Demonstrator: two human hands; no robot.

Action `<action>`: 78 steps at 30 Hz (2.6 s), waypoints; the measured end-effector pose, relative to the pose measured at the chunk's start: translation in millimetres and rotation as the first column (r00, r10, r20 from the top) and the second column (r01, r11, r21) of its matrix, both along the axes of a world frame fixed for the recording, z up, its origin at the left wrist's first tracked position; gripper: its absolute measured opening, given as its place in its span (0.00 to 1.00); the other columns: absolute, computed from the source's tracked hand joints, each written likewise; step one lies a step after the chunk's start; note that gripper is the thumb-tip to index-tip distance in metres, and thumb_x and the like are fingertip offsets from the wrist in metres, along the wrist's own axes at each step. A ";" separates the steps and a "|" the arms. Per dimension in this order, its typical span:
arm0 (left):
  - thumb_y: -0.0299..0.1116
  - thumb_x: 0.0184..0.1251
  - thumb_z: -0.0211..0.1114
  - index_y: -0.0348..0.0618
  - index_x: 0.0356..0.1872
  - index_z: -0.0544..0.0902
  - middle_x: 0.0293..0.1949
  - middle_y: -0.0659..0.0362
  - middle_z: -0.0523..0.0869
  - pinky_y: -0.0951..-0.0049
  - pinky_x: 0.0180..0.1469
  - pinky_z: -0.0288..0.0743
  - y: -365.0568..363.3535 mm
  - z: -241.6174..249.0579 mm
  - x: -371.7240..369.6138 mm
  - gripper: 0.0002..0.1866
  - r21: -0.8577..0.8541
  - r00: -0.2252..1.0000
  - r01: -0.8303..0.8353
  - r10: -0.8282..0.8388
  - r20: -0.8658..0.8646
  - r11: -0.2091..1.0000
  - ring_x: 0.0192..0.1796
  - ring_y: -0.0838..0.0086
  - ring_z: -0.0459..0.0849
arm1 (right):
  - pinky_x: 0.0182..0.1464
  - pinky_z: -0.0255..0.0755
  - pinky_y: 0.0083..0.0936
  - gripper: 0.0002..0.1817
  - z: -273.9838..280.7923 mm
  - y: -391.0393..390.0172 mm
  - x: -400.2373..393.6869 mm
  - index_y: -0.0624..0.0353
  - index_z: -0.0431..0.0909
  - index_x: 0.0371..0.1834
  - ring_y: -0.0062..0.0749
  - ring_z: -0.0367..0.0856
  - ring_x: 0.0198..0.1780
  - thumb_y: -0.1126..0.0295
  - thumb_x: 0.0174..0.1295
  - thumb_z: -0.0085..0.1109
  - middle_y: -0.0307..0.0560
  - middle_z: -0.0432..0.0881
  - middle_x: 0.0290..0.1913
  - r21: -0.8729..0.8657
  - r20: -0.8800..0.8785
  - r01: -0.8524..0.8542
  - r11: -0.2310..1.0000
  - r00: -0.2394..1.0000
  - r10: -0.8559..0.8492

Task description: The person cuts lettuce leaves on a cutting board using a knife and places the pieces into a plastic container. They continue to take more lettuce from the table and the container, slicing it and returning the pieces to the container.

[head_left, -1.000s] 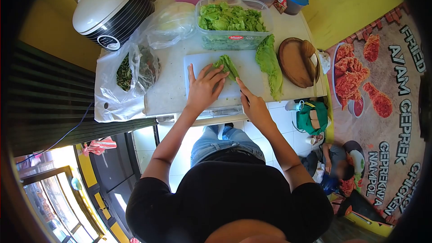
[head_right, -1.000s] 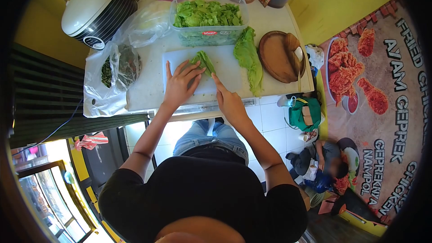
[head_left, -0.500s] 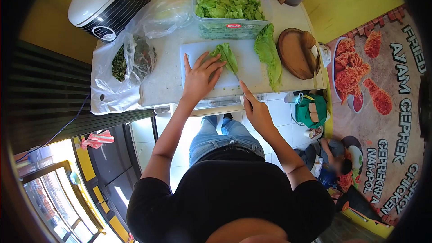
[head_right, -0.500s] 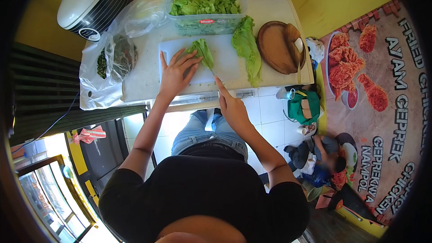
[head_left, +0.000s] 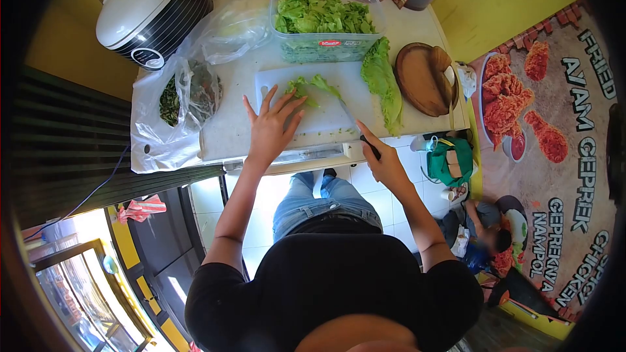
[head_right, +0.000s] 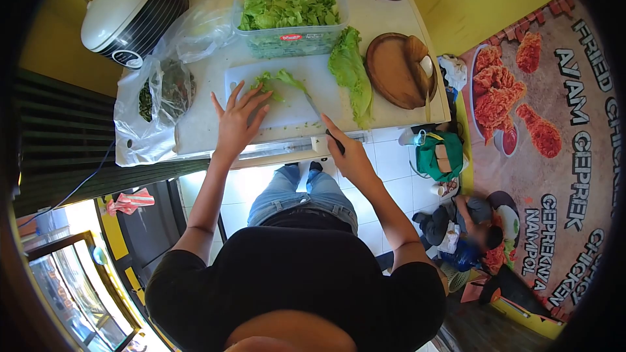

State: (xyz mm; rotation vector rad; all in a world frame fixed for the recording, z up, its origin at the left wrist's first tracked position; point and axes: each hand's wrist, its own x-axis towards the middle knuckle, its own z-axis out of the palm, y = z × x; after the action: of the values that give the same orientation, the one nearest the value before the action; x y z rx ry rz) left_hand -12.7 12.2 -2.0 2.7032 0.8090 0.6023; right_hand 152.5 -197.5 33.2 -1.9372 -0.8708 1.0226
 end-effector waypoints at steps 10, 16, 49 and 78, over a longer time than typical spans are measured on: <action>0.44 0.71 0.61 0.61 0.57 0.84 0.62 0.67 0.80 0.26 0.70 0.24 3.2 7.5 -17.9 0.16 0.024 0.997 -0.069 0.069 -0.025 0.997 0.74 0.60 0.64 | 0.31 0.62 0.16 0.28 14.1 18.2 -6.9 0.39 0.64 0.75 0.16 0.59 0.26 0.72 0.73 0.50 0.35 0.66 0.23 0.105 -0.067 0.029 0.994 0.997 -0.022; 0.38 0.69 0.63 0.59 0.54 0.84 0.58 0.68 0.83 0.30 0.72 0.26 15.0 22.6 -28.4 0.14 -0.023 0.978 -0.194 0.195 0.074 0.981 0.71 0.62 0.68 | 0.30 0.63 0.15 0.28 -0.2 16.5 12.2 0.41 0.64 0.75 0.15 0.59 0.25 0.73 0.72 0.50 0.35 0.69 0.27 0.204 -0.036 0.131 0.970 0.991 -0.126; 0.38 0.67 0.65 0.57 0.57 0.84 0.56 0.70 0.82 0.36 0.74 0.35 -8.2 5.7 6.3 0.17 -0.039 0.993 0.116 -0.115 0.034 0.992 0.64 0.69 0.73 | 0.41 0.76 0.37 0.30 5.4 58.8 3.3 0.39 0.60 0.76 0.58 0.82 0.32 0.73 0.70 0.49 0.65 0.81 0.30 -0.057 0.190 -0.106 0.993 0.975 0.115; 0.42 0.67 0.65 0.59 0.54 0.85 0.56 0.71 0.83 0.38 0.75 0.32 -11.1 -4.4 6.2 0.16 -0.041 0.991 0.090 -0.085 0.103 0.995 0.65 0.69 0.72 | 0.57 0.71 0.32 0.28 -8.0 35.6 -15.7 0.43 0.65 0.74 0.55 0.81 0.49 0.73 0.70 0.51 0.65 0.81 0.48 0.185 0.215 -0.110 0.976 0.974 0.069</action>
State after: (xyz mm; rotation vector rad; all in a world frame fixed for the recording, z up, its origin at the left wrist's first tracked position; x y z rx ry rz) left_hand -6.5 1.1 -6.4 2.6272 0.6671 0.6858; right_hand 136.8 -161.9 25.2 -1.8717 -1.1425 0.7616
